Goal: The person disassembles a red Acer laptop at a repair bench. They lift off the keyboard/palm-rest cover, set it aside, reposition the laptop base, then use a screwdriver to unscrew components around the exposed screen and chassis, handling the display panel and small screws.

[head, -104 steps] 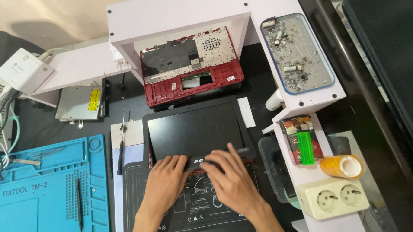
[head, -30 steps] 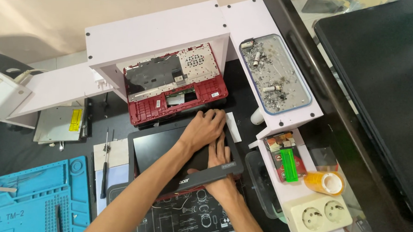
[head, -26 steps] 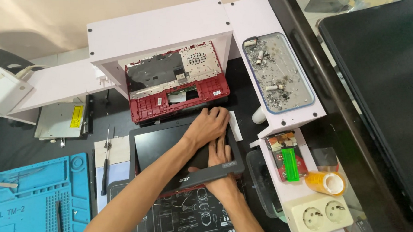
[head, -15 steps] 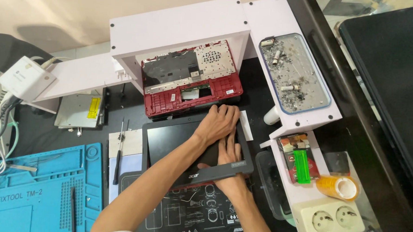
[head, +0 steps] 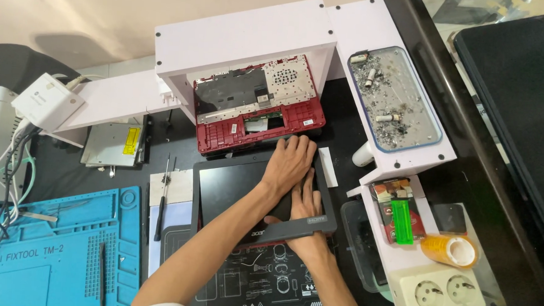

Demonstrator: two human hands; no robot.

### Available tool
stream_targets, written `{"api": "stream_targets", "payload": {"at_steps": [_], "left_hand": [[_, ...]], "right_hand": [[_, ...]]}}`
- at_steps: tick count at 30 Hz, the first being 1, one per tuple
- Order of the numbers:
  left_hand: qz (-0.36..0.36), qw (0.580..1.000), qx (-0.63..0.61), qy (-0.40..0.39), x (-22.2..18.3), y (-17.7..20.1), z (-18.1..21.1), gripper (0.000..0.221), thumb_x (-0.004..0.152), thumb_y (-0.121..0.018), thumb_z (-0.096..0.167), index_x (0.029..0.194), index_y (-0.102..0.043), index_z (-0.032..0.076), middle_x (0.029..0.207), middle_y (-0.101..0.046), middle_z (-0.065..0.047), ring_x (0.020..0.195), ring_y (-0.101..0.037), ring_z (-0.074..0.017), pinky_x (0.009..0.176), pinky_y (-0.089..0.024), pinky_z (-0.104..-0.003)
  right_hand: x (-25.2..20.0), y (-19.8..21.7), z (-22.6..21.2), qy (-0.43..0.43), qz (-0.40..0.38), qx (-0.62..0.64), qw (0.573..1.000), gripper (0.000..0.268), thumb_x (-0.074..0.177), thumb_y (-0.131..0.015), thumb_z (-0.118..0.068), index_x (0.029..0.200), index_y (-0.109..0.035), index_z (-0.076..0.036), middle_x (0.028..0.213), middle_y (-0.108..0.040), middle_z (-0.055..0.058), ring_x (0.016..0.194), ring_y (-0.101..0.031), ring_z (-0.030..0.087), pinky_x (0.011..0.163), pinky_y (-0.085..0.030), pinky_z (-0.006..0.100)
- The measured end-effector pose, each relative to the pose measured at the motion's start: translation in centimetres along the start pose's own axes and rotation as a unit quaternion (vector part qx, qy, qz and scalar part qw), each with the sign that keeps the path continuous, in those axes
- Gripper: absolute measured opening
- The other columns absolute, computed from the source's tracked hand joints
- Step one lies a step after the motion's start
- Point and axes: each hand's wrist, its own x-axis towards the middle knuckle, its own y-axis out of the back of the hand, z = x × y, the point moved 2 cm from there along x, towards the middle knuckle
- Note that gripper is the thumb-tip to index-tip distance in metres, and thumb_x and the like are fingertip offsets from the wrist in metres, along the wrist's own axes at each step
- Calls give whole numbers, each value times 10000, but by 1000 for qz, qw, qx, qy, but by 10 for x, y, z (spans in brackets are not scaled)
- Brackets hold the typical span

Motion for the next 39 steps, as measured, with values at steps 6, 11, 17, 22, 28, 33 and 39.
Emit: {"api": "stream_targets", "payload": {"at_steps": [6, 11, 17, 22, 28, 33, 39], "left_hand": [[13, 998, -26, 54, 1, 0, -3, 478, 810, -713, 330, 1205, -568, 105, 1095, -617, -103, 1003, -589, -269, 812, -500, -413], [-10, 999, -32, 40, -2, -1, -4, 415, 865, -692, 315, 1201, -565, 108, 1076, -618, -100, 1001, -592, -269, 838, -496, -434], [20, 998, -12, 54, -21, 2, -19, 314, 939, -639, 248, 1201, -595, 79, 1090, -625, -87, 1027, -609, -253, 873, -494, -432], [51, 997, -26, 53, -40, 30, -49, 375, 905, -628, 188, 1255, -596, 56, 1135, -640, -92, 1038, -626, -257, 870, -496, -411], [157, 971, -165, 78, -48, 84, -79, 425, 990, -664, 242, 1380, -583, 95, 1036, -606, -92, 954, -622, -260, 781, -493, -405], [182, 959, -168, 136, -52, 101, -96, 442, 976, -729, 249, 1394, -628, 146, 911, -568, -56, 857, -616, -230, 702, -495, -392], [150, 950, -206, 181, -53, 99, -103, 429, 990, -722, 250, 1398, -636, 149, 957, -595, -73, 862, -629, -238, 709, -499, -383]], "right_hand": [[0, 0, -1, -10, -9, 3, 1000, 1379, 563, -887, -662, 1549, -228, 42, 1643, -76, 324, 1224, -474, 400, 1059, -458, 511], [2, -6, 4, -20, -16, 6, 1000, 1381, 546, -893, -635, 1551, -236, 48, 1648, -89, 309, 1232, -478, 387, 1081, -452, 497], [1, -4, 2, -7, -4, -4, 1000, 1375, 545, -914, -590, 1542, -253, 90, 1646, -82, 306, 1248, -468, 385, 1092, -441, 481], [0, 1, -4, -19, -16, -37, 999, 1339, 575, -933, -542, 1561, -266, 71, 1660, -50, 273, 1320, -415, 390, 1115, -388, 497], [-6, 1, 3, 79, 70, -73, 992, 1058, 680, -896, -442, 1505, -405, 3, 1620, -158, 258, 1438, -376, 498, 1074, -389, 527], [-2, 21, 25, 30, 28, 447, 893, 518, 1052, -441, -373, 1329, -616, 28, 1241, -741, 228, 895, -753, 197, 831, -586, 343], [-25, 66, -3, -23, -60, 578, 813, 412, 1037, -457, -304, 1182, -676, 13, 945, -793, 211, 823, -782, 215, 741, -634, 320]]}}
